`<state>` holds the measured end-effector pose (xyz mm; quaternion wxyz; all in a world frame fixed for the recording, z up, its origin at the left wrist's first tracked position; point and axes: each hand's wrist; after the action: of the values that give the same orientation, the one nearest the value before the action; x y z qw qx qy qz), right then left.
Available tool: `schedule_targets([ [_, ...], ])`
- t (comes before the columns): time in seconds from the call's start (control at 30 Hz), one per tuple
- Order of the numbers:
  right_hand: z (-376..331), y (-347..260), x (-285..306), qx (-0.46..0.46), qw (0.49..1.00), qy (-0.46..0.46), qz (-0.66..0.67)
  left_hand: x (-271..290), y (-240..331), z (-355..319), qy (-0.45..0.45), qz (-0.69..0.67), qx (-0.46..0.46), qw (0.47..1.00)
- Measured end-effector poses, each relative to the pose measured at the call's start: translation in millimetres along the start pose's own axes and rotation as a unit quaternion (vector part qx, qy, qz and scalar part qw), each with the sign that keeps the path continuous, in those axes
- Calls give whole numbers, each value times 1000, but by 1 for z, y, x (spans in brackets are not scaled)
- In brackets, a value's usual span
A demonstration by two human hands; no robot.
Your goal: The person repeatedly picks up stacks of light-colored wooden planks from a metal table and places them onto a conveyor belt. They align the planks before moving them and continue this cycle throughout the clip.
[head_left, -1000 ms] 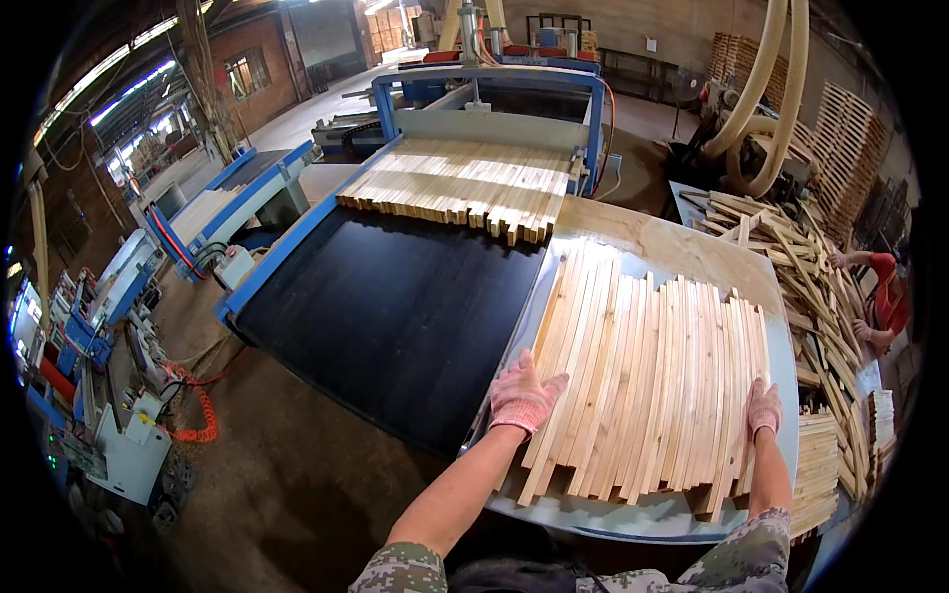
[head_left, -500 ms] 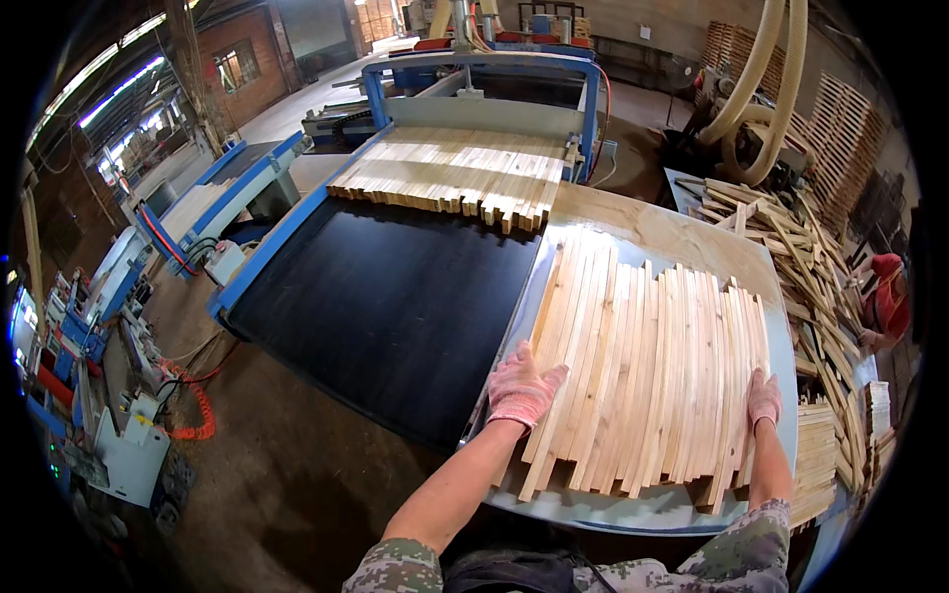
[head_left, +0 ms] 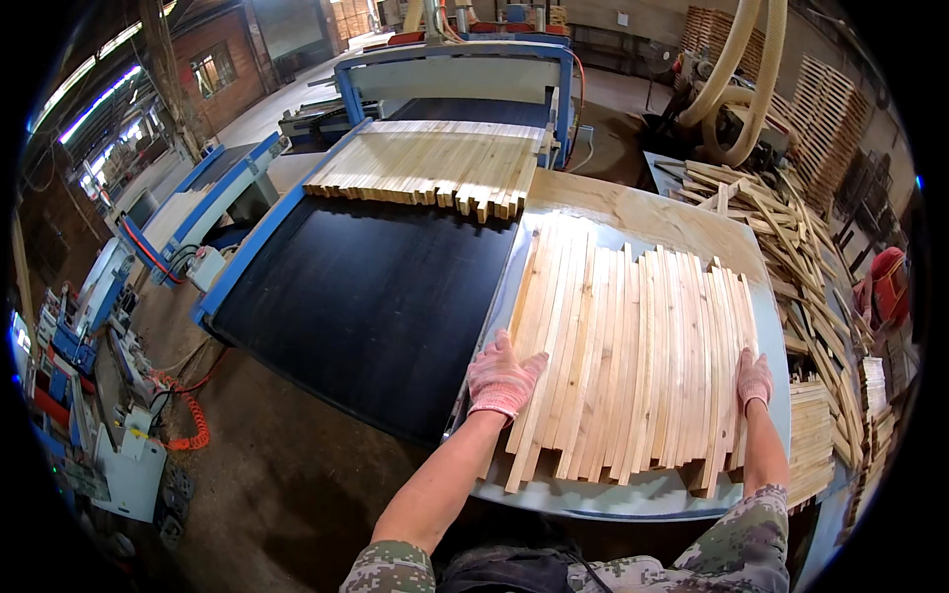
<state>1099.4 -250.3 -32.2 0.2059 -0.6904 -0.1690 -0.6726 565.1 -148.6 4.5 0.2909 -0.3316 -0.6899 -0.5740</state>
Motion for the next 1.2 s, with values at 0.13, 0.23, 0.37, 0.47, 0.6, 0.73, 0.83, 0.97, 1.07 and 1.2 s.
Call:
schedule_targets([
  [0.13, 8, 6, -8, 7, 1000, 8, 1, 1, 1, 1, -9, -2, 16, 1000],
  [0.23, 22, 15, -25, 8, 1000, 11, 14, -4, -2, 3, 3, 10, 5, 1000],
  [0.37, 45, 31, -52, 67, 997, 15, 19, -12, -9, 4, 5, 28, -28, 999],
  [0.47, 54, 39, -62, 79, 988, -13, 129, -10, -7, 4, 8, 31, -8, 999],
  [0.6, 56, 34, -55, 72, 993, -8, 90, 2, -2, 1, -34, -23, 10, 999],
  [0.73, 57, 31, -47, 72, 996, -13, 46, 11, -2, -4, -48, -36, -12, 998],
  [0.83, 66, 35, -56, 71, 997, 15, 0, 14, -4, -2, -69, -57, -35, 995],
  [0.97, 85, 38, -76, 83, 996, 35, 11, 18, -7, 4, -104, -98, -36, 989],
  [1.07, 94, 33, -79, 38, 997, -46, 52, 20, -11, 4, -116, -119, -34, 985],
  [1.2, 73, 28, -63, -3, 979, -107, 174, 21, -25, 14, -128, -113, -54, 984],
])
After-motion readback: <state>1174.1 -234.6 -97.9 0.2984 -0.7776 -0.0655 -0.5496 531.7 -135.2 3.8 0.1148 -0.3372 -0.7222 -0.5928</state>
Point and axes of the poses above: each hand's wrist, its own z-axis towards the middle knuckle, its own x-axis out of the back of the hand, y = z × x, and after that the axes turned 11 degrees about -z, right-handed
